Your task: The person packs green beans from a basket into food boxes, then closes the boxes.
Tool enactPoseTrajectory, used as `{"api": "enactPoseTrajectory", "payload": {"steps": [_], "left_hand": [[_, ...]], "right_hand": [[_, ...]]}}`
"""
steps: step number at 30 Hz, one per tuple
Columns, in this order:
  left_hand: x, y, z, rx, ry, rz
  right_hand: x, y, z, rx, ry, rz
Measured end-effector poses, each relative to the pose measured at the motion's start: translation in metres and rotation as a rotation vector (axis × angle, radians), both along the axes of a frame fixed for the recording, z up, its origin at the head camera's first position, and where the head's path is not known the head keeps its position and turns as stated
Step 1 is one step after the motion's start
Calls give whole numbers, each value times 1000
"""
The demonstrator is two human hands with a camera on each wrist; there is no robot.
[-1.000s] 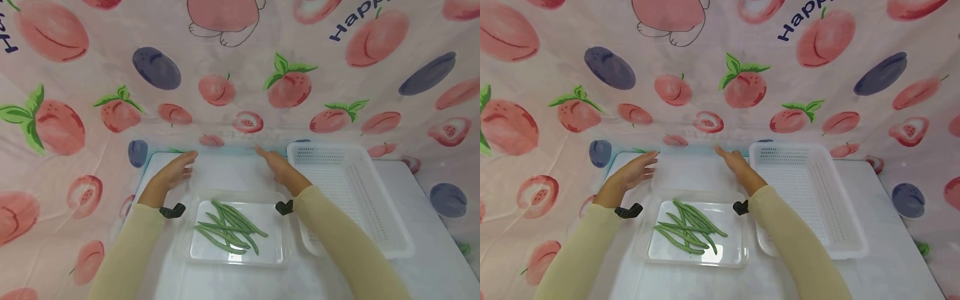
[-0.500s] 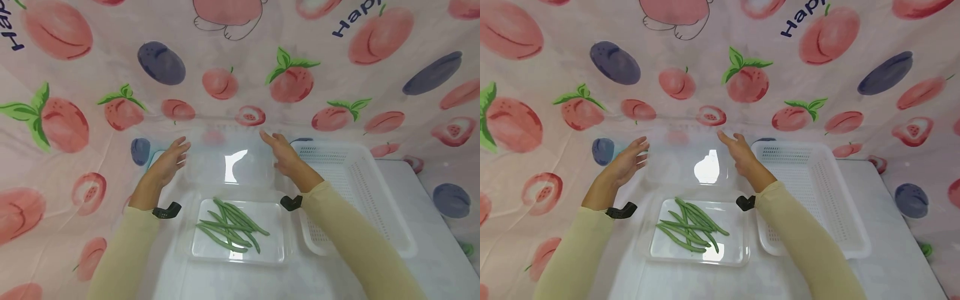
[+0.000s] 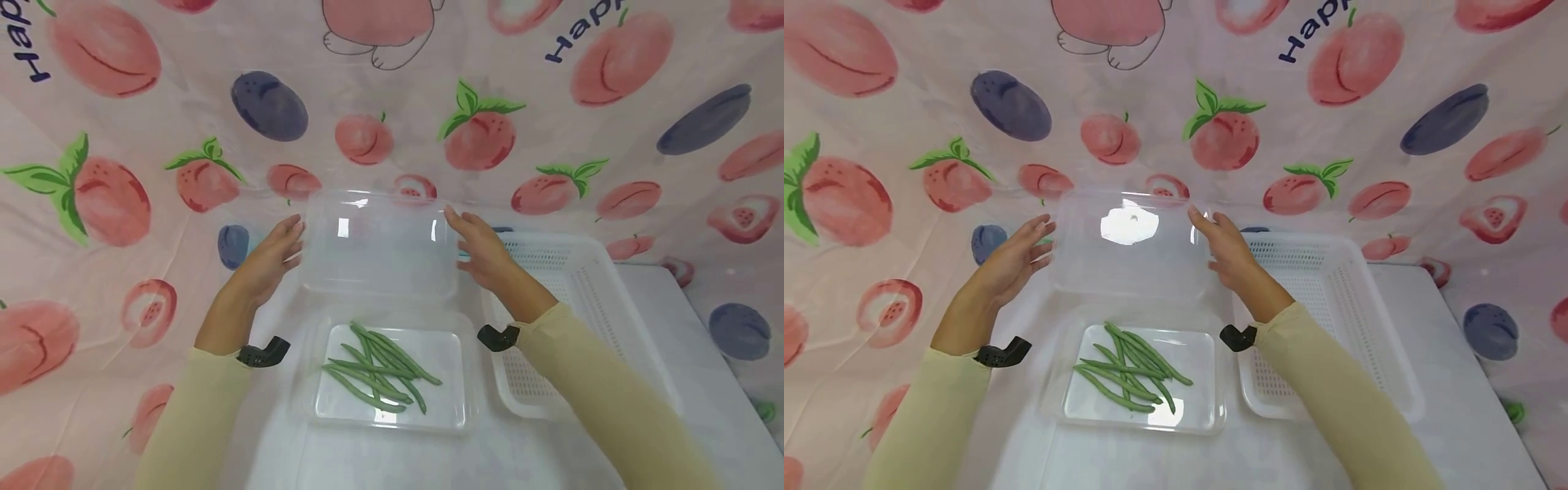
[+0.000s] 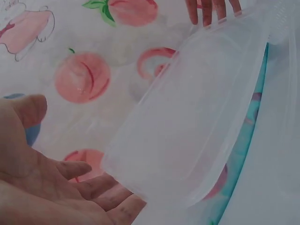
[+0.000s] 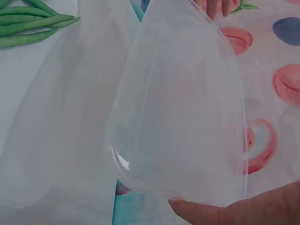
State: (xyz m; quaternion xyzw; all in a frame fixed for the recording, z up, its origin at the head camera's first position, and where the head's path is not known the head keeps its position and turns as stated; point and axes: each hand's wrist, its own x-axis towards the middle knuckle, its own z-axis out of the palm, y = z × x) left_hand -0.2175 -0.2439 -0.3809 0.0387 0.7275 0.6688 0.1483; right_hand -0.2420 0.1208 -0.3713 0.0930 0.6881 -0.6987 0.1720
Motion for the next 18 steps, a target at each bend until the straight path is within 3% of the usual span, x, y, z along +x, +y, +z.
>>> {"api": "enactPoseTrajectory", "payload": {"steps": [5,10,18], "left_hand": [[12,1,6,4,-24,16],[28,5,10,35,-50,75],[46,23,11,121,-84,179]], "right_hand": [[9,8,-2,-79,-7,-4],[19,14,-4,-140,-1,-16],[44,14,1,-204,89,11]]}}
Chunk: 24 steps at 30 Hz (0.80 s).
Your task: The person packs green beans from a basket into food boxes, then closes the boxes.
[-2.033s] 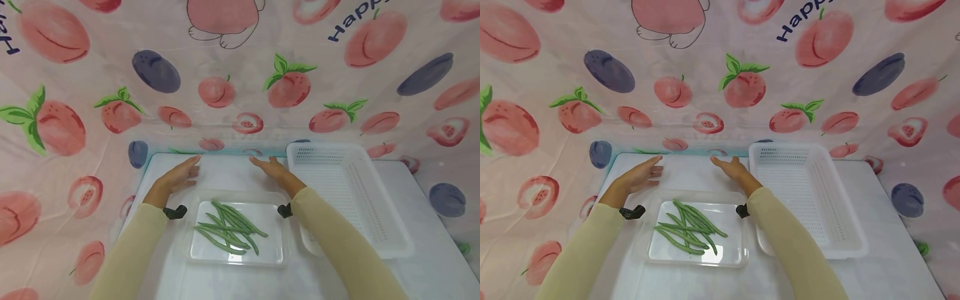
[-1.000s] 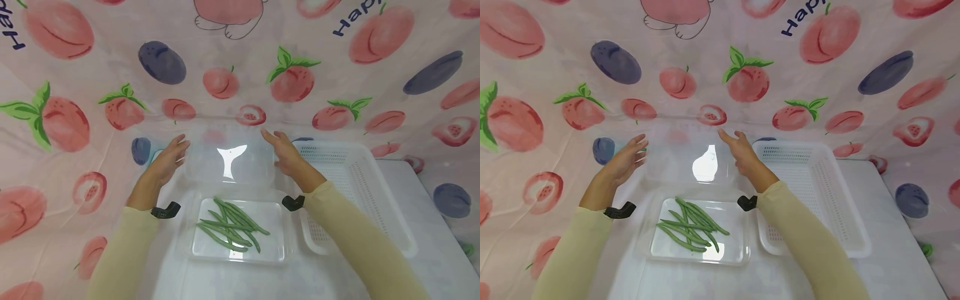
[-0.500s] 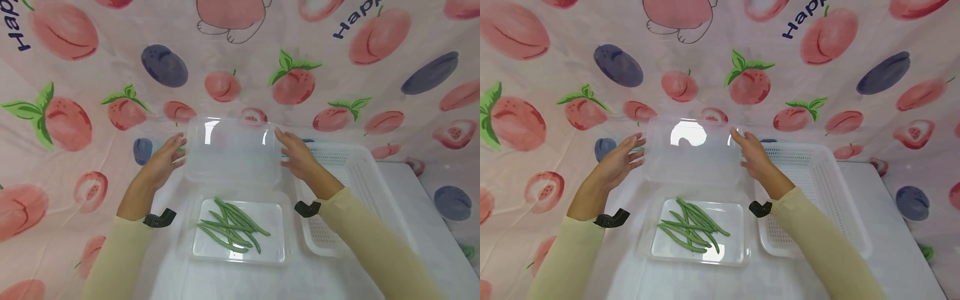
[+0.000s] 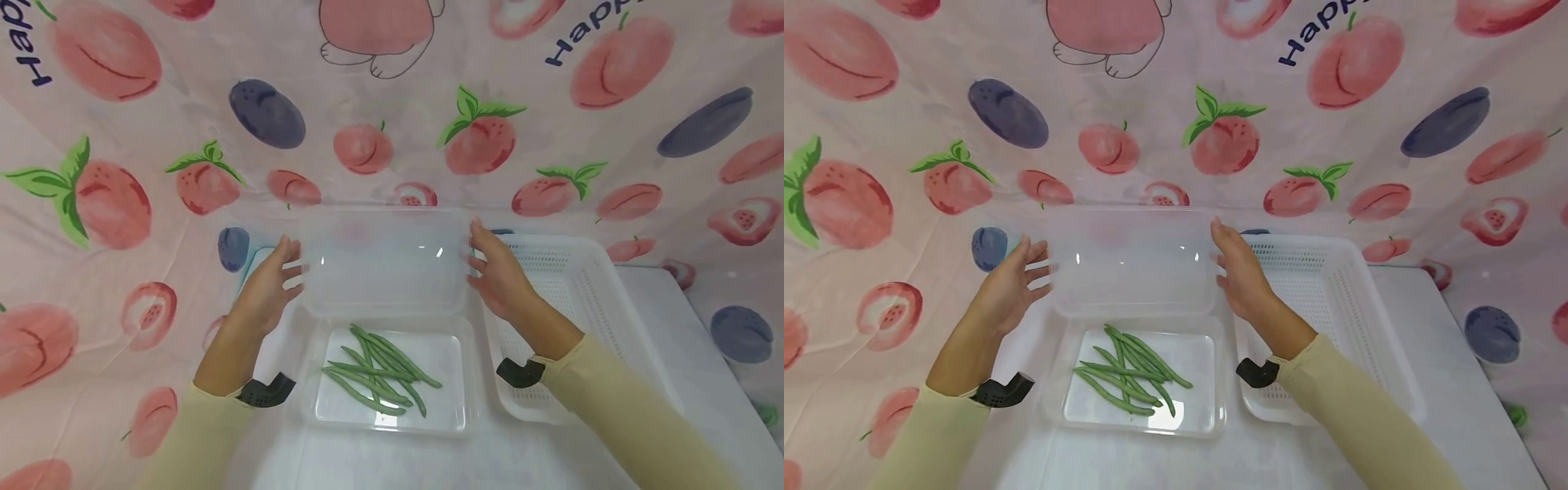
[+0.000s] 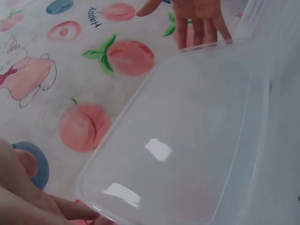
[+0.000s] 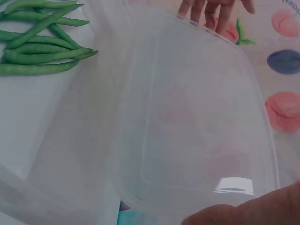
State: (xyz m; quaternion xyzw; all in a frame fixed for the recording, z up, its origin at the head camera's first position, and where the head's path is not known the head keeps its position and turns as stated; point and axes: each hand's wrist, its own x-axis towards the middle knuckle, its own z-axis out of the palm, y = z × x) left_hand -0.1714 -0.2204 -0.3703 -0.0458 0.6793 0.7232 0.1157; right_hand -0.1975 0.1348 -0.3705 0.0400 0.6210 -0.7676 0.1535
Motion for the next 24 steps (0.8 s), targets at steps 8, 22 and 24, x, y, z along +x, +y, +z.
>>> {"api": "enactPoseTrajectory", "payload": {"steps": [8,22,24], "left_hand": [[5,20,-7,71,50,142],[17,29,-25,178,141,57],[19,28,-27,186,134,51]], "right_hand": [[15,0,-2,164,164,51],[34,-3,-12,278,318,5],[35,-2,-14,230,299,5]]}}
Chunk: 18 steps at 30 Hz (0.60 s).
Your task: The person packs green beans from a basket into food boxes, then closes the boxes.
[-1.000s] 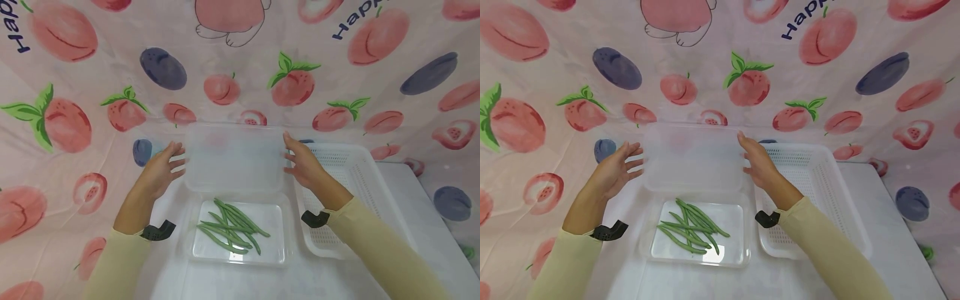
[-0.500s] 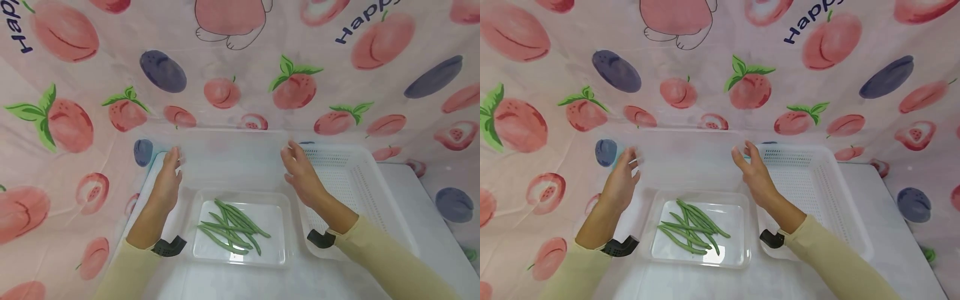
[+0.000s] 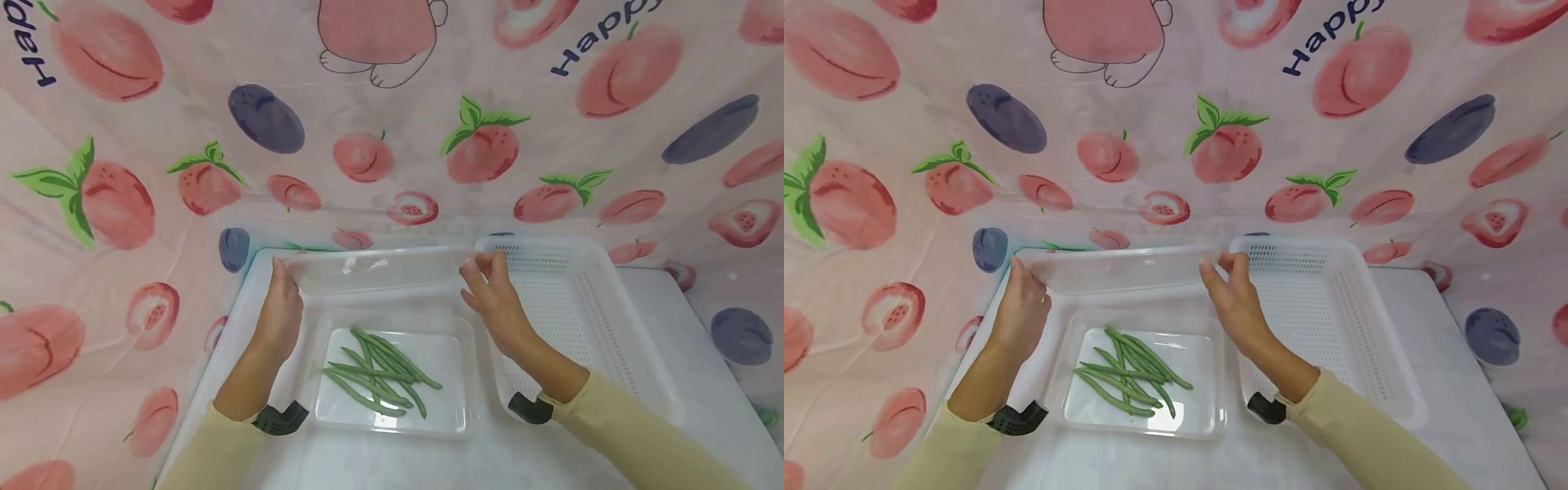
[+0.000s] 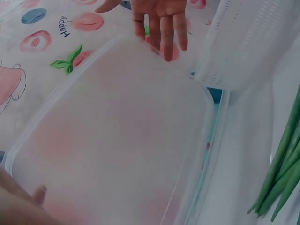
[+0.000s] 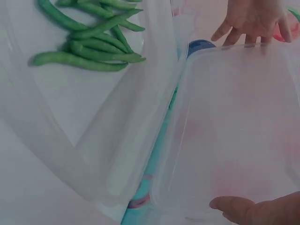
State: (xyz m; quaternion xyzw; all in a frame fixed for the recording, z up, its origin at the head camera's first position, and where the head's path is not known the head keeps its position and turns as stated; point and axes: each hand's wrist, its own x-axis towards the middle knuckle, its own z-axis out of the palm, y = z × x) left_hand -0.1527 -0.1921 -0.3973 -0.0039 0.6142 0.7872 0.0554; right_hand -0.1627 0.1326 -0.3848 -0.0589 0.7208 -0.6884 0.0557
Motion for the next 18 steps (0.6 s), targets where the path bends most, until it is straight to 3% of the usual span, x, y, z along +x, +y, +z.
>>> {"api": "enactPoseTrajectory", "payload": {"steps": [5,8,14,18], "left_hand": [[7,-1,-6,-9,31,7],[11,-3,-9,12,80,22],[19,-6,-16,21,133,59],[24,-11,-20,-39,103,43]], "right_hand": [[3,5,-5,-105,-84,-23],[5,9,-6,-102,-119,-64],[7,18,-13,87,-141,-98],[9,26,-17,229,-142,-80]]}}
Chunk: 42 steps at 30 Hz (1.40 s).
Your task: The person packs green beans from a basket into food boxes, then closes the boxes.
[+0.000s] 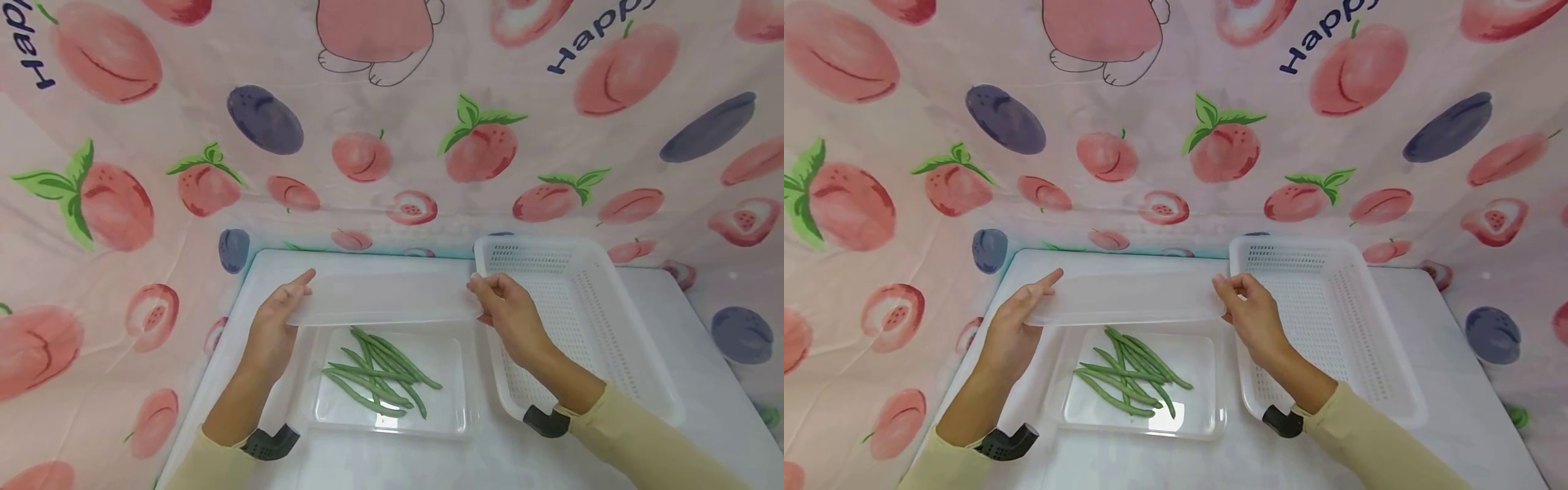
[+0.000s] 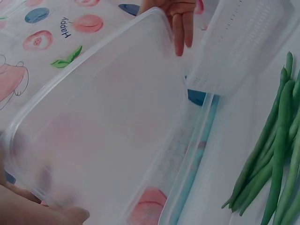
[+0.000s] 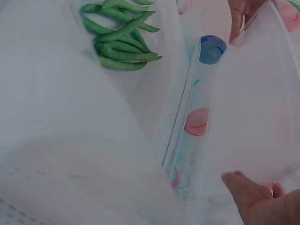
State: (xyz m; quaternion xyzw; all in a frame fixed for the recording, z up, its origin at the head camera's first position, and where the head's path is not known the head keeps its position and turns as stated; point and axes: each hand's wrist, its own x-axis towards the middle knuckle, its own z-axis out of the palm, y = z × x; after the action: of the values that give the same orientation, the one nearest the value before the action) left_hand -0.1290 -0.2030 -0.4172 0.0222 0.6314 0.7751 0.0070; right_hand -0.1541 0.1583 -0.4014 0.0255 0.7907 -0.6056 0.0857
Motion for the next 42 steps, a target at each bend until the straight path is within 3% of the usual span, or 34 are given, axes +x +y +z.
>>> {"api": "enactPoseTrajectory", "payload": {"steps": [3,7,12,16,20,23,27,32,42], "left_hand": [[4,-7,-5,-121,5,-56],[7,-16,-15,-305,92,-138],[8,-20,-22,-477,143,-159],[11,-18,-23,-609,76,-145],[15,-16,-23,-728,-43,-156],[17,-14,-23,-761,-136,-174],[18,-14,-25,-772,-211,-207],[20,-14,-31,-766,-171,-214],[31,-16,-33,-839,-78,-198]], "right_hand": [[4,3,-4,63,-38,41],[9,3,-11,161,-102,106],[15,2,-17,279,-139,214],[18,0,-19,341,-113,289],[23,-4,-21,422,-45,347],[29,-8,-21,496,19,402],[41,-14,-20,551,24,456],[50,-22,-18,557,-24,442],[65,-32,-23,510,-19,380]]}}
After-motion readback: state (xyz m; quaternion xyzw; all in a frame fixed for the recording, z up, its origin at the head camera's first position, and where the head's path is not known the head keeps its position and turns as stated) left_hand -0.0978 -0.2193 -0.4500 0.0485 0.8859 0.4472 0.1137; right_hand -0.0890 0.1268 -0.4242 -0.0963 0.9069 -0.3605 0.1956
